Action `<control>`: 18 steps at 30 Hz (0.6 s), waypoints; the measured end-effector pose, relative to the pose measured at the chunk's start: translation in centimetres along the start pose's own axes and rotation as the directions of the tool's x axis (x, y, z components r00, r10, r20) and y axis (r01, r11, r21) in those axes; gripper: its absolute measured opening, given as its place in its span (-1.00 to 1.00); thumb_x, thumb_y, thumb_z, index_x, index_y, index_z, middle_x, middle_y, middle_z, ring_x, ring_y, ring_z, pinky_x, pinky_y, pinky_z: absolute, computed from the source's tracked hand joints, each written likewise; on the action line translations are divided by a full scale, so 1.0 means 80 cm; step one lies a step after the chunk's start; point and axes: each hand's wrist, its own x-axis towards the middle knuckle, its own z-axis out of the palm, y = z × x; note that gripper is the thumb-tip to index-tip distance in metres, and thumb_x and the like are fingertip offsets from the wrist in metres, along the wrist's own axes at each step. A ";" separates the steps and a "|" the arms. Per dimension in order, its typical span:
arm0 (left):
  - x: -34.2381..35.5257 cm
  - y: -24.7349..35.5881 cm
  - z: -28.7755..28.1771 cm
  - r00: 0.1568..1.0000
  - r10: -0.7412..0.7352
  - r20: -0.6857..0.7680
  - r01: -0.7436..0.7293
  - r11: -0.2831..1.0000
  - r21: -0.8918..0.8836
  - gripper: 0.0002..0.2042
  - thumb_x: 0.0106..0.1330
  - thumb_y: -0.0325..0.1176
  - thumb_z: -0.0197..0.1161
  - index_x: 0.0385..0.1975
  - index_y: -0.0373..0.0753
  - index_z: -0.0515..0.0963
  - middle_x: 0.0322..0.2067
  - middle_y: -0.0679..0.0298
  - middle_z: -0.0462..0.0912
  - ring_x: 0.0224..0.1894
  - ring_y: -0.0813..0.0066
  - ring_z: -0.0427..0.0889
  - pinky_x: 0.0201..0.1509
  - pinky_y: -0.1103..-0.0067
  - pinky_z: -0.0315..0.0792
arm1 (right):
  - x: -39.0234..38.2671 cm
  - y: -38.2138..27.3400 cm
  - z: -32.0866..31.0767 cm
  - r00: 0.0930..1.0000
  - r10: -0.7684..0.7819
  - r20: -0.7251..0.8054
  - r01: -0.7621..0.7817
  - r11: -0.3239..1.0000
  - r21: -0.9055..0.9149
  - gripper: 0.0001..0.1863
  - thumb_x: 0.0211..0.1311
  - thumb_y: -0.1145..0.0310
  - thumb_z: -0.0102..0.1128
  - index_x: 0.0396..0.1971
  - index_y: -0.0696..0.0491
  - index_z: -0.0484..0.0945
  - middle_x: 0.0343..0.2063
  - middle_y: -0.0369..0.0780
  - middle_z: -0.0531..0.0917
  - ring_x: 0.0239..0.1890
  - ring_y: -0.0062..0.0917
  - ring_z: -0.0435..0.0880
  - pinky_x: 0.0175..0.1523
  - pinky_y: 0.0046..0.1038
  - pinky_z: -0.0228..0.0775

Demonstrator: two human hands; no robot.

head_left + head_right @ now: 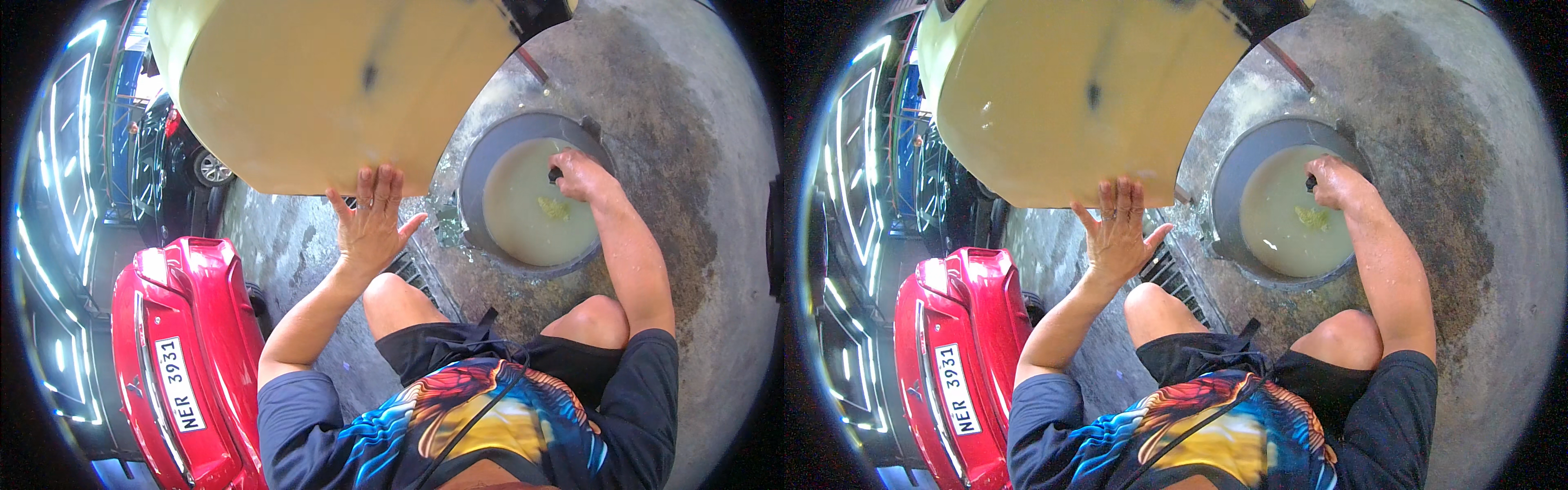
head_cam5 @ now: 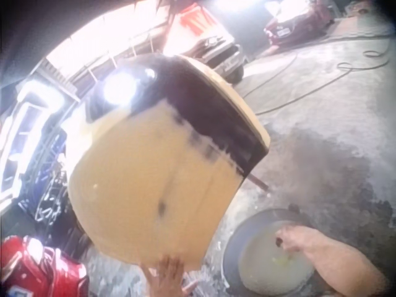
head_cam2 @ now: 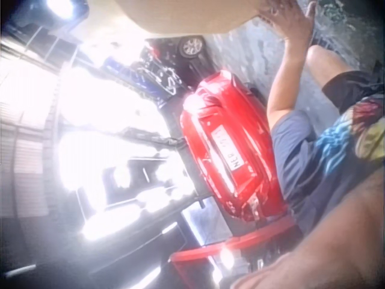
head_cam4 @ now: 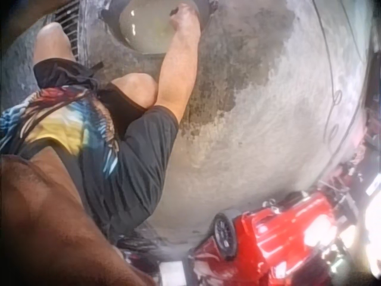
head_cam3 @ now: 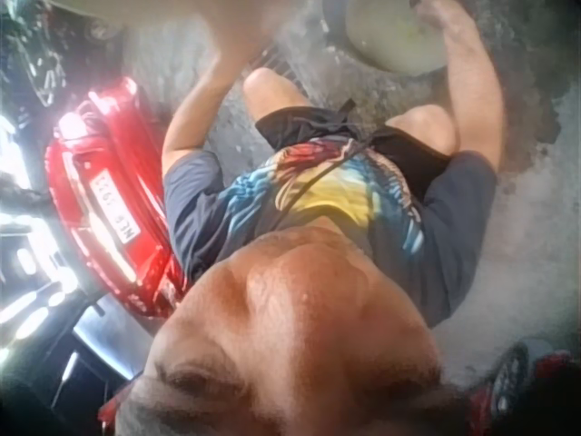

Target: The person is sanding a yellow car bumper with a sanding block. They repeatedly dip a cloth into a bucket of water to wet the surface and continue sanding.

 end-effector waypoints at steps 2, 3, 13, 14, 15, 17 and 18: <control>-0.006 0.004 0.004 1.000 -0.004 0.008 0.004 1.000 0.004 0.07 0.34 0.43 0.10 0.62 -0.26 -0.06 0.66 0.06 -0.25 0.68 -0.03 -0.39 0.47 -0.43 -0.61 | -0.001 0.000 0.000 1.000 0.000 0.005 0.000 1.000 -0.005 -0.60 0.12 0.53 0.29 0.02 0.02 0.69 0.04 0.00 0.68 0.16 -0.04 0.64 0.28 -0.12 0.51; -0.008 0.006 0.006 1.000 -0.004 0.011 0.004 1.000 0.007 0.08 0.34 0.44 0.09 0.62 -0.27 -0.06 0.65 0.04 -0.25 0.68 -0.04 -0.40 0.46 -0.43 -0.61 | -0.001 0.000 0.000 1.000 0.001 -0.006 -0.001 1.000 -0.006 -0.60 0.12 0.53 0.28 0.02 0.03 0.68 0.04 0.00 0.68 0.16 -0.04 0.64 0.28 -0.12 0.50; -0.041 0.038 0.023 0.989 -0.086 0.124 0.093 0.995 -0.045 0.12 0.35 0.44 0.08 0.62 -0.34 -0.18 0.64 -0.04 -0.44 0.66 -0.11 -0.58 0.44 -0.35 -0.78 | -0.006 -0.001 0.002 0.994 -0.049 -0.094 0.048 0.999 -0.007 -0.59 0.05 0.63 0.21 -0.04 0.08 0.70 -0.07 0.04 0.73 0.06 -0.02 0.70 0.17 -0.09 0.56; -0.045 0.043 0.023 0.984 -0.099 0.145 0.110 0.992 -0.067 0.14 0.35 0.43 0.09 0.62 -0.35 -0.21 0.64 -0.06 -0.46 0.65 -0.11 -0.60 0.44 -0.33 -0.79 | -0.006 -0.001 0.002 0.995 -0.050 -0.081 0.050 0.999 -0.004 -0.59 0.05 0.63 0.21 -0.04 0.08 0.70 -0.07 0.04 0.73 0.06 -0.02 0.70 0.17 -0.09 0.56; -0.050 0.048 0.024 0.975 -0.113 0.189 0.134 0.986 -0.103 0.15 0.35 0.43 0.09 0.62 -0.36 -0.25 0.63 -0.08 -0.49 0.65 -0.10 -0.62 0.45 -0.31 -0.80 | -0.006 0.000 0.002 0.994 -0.060 -0.088 0.060 0.998 0.004 -0.58 0.05 0.63 0.21 -0.03 0.08 0.70 -0.06 0.04 0.73 0.06 -0.02 0.70 0.17 -0.09 0.56; -0.059 0.062 0.021 0.982 -0.100 0.160 0.127 0.978 -0.165 0.16 0.36 0.41 0.10 0.61 -0.38 -0.30 0.62 -0.13 -0.51 0.65 -0.11 -0.65 0.46 -0.27 -0.80 | -0.005 0.001 0.002 0.996 -0.042 -0.073 0.043 0.999 0.013 -0.58 0.05 0.63 0.22 -0.04 0.08 0.70 -0.05 0.04 0.73 0.06 -0.02 0.70 0.17 -0.09 0.56; -0.064 0.070 0.019 0.982 -0.093 0.164 0.126 0.972 -0.200 0.17 0.36 0.40 0.11 0.61 -0.39 -0.33 0.62 -0.16 -0.52 0.64 -0.11 -0.66 0.47 -0.25 -0.81 | -0.004 0.002 0.003 0.995 -0.047 -0.085 0.049 0.999 0.022 -0.59 0.05 0.63 0.22 -0.04 0.07 0.70 -0.05 0.04 0.73 0.06 -0.03 0.70 0.17 -0.09 0.56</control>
